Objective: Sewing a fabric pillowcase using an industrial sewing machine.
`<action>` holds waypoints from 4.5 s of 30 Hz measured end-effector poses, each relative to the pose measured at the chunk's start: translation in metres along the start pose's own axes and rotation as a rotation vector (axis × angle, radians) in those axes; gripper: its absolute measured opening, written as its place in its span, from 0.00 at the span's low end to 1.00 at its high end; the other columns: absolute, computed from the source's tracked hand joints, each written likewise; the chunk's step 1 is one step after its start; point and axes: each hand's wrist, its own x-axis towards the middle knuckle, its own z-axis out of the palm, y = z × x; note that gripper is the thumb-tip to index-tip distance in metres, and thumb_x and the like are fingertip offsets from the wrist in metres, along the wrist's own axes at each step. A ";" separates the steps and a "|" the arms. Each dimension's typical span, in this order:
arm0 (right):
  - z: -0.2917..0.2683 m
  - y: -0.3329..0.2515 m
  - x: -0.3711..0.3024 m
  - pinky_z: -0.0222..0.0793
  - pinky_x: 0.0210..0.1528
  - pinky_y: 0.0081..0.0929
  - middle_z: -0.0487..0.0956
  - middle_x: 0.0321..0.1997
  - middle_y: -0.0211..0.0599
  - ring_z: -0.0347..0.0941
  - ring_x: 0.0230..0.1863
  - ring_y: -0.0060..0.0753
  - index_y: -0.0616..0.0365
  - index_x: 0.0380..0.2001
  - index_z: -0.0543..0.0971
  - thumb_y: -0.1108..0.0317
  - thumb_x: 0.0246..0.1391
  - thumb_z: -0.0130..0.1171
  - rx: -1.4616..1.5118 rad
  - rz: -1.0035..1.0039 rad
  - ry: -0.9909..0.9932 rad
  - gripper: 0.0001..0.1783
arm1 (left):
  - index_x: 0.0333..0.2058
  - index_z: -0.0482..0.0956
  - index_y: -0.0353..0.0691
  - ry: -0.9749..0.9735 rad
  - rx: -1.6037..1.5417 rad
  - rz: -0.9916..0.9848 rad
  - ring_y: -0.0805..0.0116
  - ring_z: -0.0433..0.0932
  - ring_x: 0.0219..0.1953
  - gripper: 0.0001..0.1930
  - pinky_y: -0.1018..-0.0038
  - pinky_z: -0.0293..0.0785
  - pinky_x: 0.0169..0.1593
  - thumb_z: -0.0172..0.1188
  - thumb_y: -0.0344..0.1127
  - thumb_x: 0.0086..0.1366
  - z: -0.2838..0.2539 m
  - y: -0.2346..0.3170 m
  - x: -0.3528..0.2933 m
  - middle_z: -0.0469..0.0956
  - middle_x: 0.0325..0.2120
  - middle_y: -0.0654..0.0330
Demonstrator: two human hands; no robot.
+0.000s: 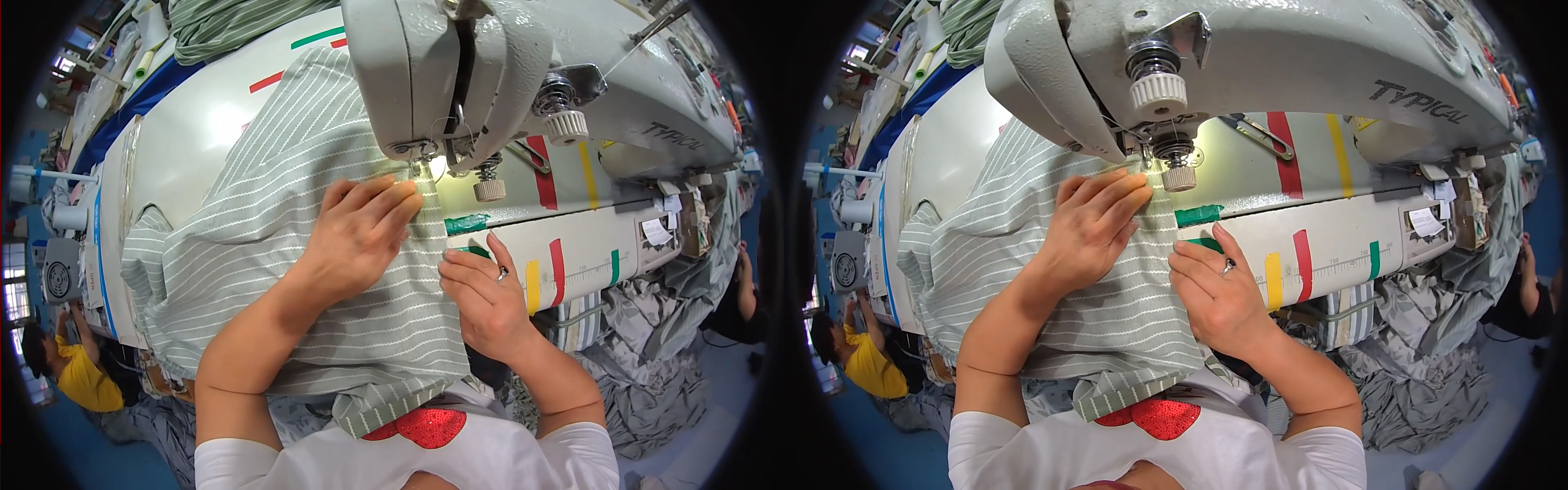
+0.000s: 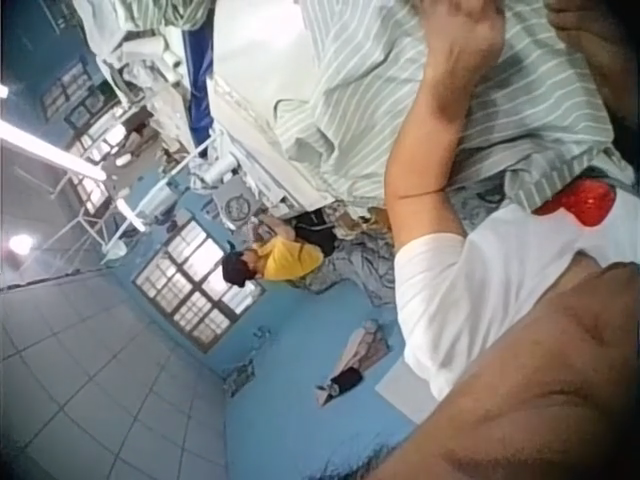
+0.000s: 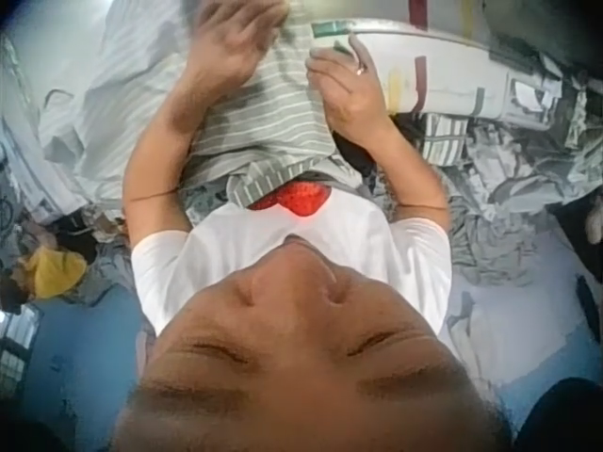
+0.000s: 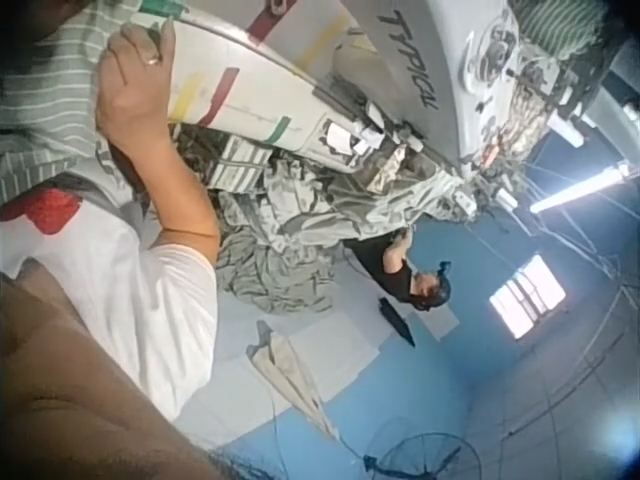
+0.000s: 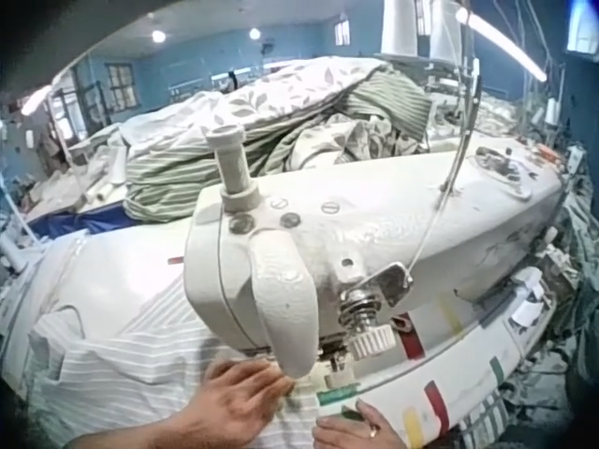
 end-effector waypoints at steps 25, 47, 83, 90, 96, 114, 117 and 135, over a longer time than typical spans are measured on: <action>0.000 0.005 0.017 0.54 0.65 0.53 0.79 0.44 0.39 0.75 0.52 0.39 0.64 0.33 0.80 0.80 0.37 0.55 -0.057 -0.039 -0.068 0.14 | 0.49 0.75 0.44 -0.056 -0.048 0.012 0.67 0.73 0.49 0.22 0.59 0.59 0.56 0.63 0.34 0.54 0.001 -0.016 0.007 0.74 0.43 0.63; 0.006 0.006 0.029 0.55 0.64 0.54 0.79 0.44 0.39 0.74 0.52 0.40 0.63 0.34 0.80 0.80 0.37 0.55 -0.040 -0.030 -0.028 0.15 | 0.49 0.76 0.48 -0.036 -0.017 0.186 0.70 0.73 0.48 0.22 0.59 0.60 0.55 0.63 0.35 0.52 0.003 -0.040 0.014 0.75 0.42 0.67; 0.068 -0.068 -0.140 0.65 0.44 0.23 0.75 0.40 0.29 0.70 0.40 0.20 0.64 0.32 0.79 0.68 0.57 0.60 0.733 0.621 0.189 0.09 | 0.45 0.73 0.34 0.075 -0.682 -0.668 0.65 0.77 0.38 0.16 0.71 0.73 0.43 0.61 0.28 0.58 -0.022 0.138 -0.230 0.78 0.38 0.57; 0.081 -0.024 -0.118 0.63 0.40 0.17 0.78 0.32 0.26 0.70 0.33 0.17 0.63 0.28 0.81 0.66 0.59 0.57 0.950 0.649 -0.046 0.11 | 0.46 0.75 0.33 0.421 -1.254 -1.012 0.77 0.76 0.40 0.12 0.78 0.71 0.47 0.53 0.32 0.67 -0.090 0.098 -0.235 0.79 0.40 0.62; 0.043 -0.067 -0.126 0.62 0.36 0.17 0.79 0.27 0.26 0.69 0.30 0.16 0.62 0.29 0.80 0.66 0.60 0.57 1.295 0.713 -0.086 0.11 | 0.46 0.76 0.35 -0.038 -0.278 -0.823 0.71 0.77 0.37 0.19 0.74 0.71 0.44 0.58 0.25 0.52 -0.245 -0.012 -0.193 0.78 0.33 0.62; 0.029 -0.096 -0.145 0.72 0.35 0.22 0.79 0.31 0.34 0.76 0.29 0.23 0.61 0.40 0.74 0.65 0.63 0.51 1.688 1.030 0.047 0.10 | 0.42 0.79 0.34 0.230 -0.104 -0.153 0.56 0.74 0.45 0.16 0.60 0.67 0.50 0.58 0.28 0.52 0.030 0.164 -0.185 0.75 0.43 0.52; 0.014 -0.102 -0.157 0.73 0.34 0.23 0.79 0.32 0.35 0.76 0.28 0.23 0.61 0.43 0.72 0.66 0.63 0.51 1.603 1.007 -0.009 0.11 | 0.40 0.80 0.35 0.307 0.001 -0.118 0.56 0.75 0.44 0.15 0.59 0.69 0.47 0.59 0.28 0.51 0.016 0.171 -0.178 0.76 0.42 0.53; -0.035 -0.140 -0.191 0.73 0.35 0.19 0.80 0.32 0.35 0.76 0.28 0.21 0.65 0.47 0.70 0.77 0.58 0.53 1.067 0.643 -0.008 0.13 | 0.36 0.82 0.38 0.159 -0.064 -0.102 0.66 0.72 0.22 0.14 0.70 0.66 0.27 0.61 0.26 0.46 0.005 0.188 -0.179 0.67 0.20 0.63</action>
